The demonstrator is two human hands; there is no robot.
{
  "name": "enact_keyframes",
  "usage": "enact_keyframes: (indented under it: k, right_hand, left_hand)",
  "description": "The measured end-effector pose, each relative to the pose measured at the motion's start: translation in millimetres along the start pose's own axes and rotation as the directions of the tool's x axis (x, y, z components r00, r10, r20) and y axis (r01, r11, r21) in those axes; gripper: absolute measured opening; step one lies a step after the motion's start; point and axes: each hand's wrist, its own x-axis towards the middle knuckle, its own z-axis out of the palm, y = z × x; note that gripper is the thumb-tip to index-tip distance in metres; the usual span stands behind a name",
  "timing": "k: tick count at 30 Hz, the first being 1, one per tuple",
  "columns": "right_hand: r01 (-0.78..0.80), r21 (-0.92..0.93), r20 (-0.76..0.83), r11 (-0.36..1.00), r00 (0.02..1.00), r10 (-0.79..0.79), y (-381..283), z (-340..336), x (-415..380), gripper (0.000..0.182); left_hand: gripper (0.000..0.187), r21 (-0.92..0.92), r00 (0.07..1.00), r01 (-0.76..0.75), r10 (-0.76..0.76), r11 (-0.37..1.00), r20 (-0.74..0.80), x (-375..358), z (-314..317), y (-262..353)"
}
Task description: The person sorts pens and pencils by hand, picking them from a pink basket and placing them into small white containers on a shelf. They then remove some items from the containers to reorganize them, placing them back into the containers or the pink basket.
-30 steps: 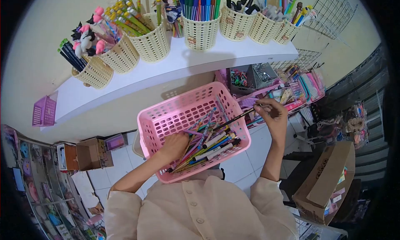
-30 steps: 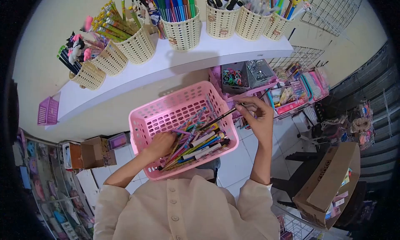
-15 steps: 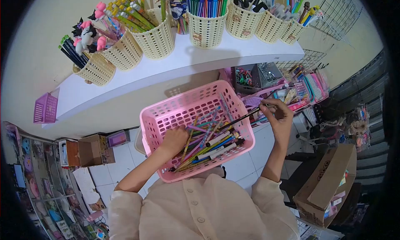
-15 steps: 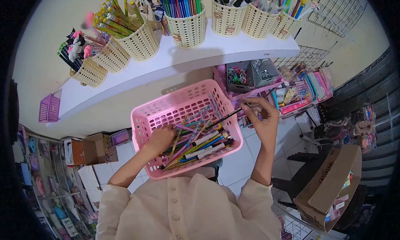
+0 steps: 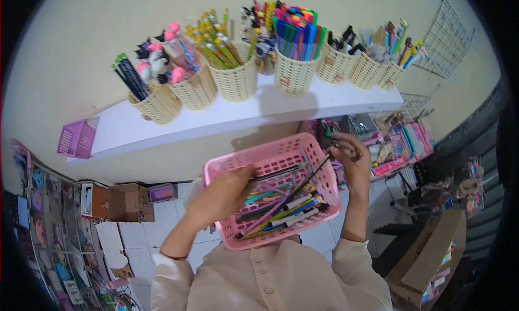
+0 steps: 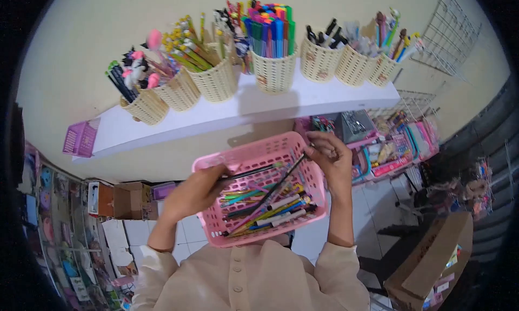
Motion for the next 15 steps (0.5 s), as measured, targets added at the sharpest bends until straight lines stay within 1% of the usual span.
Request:
enact_keyframes:
  k: [1,2,4,5,6,7,8,9,10,11,12,13,14,15]
  right_hand:
    - [-0.006,-0.01,0.012,1.0,1.0,0.007,-5,10,0,0.025]
    - [-0.013,-0.019,0.028,1.0,1.0,0.013,-9,20,0,0.024]
    - [-0.012,0.019,0.072,1.0,0.997,0.01,-13,36,-1,0.022]
    - [0.047,0.039,0.079,0.998,0.996,-0.05,-15,45,-3,0.024]
    - [0.104,0.056,0.083,0.993,0.991,-0.109,-19,53,-2,0.025]
    - [0.273,0.033,0.191,0.961,0.942,-0.275,-21,61,2,0.032]
    - [0.281,0.046,0.205,0.959,0.937,-0.284,-25,71,2,0.032]
    - [0.336,0.04,0.207,0.941,0.918,-0.337,-30,82,0,0.034]
    - [0.39,0.035,0.21,0.92,0.897,-0.388,-35,92,-1,0.037]
    - [0.486,0.099,0.202,0.868,0.845,-0.495,-39,100,0,0.039]
    - [0.49,0.11,0.212,0.865,0.839,-0.502,-41,103,0,0.039]
    - [0.512,0.137,0.168,0.848,0.832,-0.529,-42,104,-1,0.037]
    - [0.528,0.16,0.122,0.834,0.828,-0.548,-42,103,-3,0.036]
    - [0.534,0.121,0.139,0.837,0.826,-0.547,-36,99,-1,0.031]
  left_hand:
    - [0.015,-0.214,0.985,-0.15,0.128,0.965,-0.114,5,4,-1]
    - [0.023,-0.312,0.996,-0.062,0.037,0.948,-0.086,11,14,-3]
    - [0.037,-0.328,0.969,-0.187,0.119,0.926,-0.216,15,34,-6]
    - [0.035,-0.379,0.965,-0.228,0.156,0.897,-0.211,16,37,-6]
    - [0.035,-0.362,0.962,-0.226,0.148,0.904,-0.231,14,34,-4]
    - [0.028,-0.458,0.978,-0.172,0.096,0.872,-0.185,11,28,-1]
    - [0.021,-0.551,0.99,-0.115,0.049,0.826,-0.132,7,25,0]
    - [0.015,-0.514,0.971,-0.16,0.042,0.843,-0.233,3,24,-1]
    - [0.015,-0.507,0.968,-0.161,0.035,0.847,-0.248,-2,17,-3]
    - [0.014,-0.449,0.914,-0.183,-0.017,0.874,-0.404,-9,7,-7]
    - [0.014,-0.388,0.833,-0.193,-0.058,0.901,-0.55,-17,-3,-12]
    - [0.014,-0.351,0.676,-0.237,-0.106,0.906,-0.729,-21,-13,-26]
    - [0.014,-0.31,0.483,-0.268,-0.151,0.912,-0.863,-25,-26,-41]
    - [0.017,-0.302,0.338,-0.252,-0.209,0.919,-0.918,-27,-53,-44]
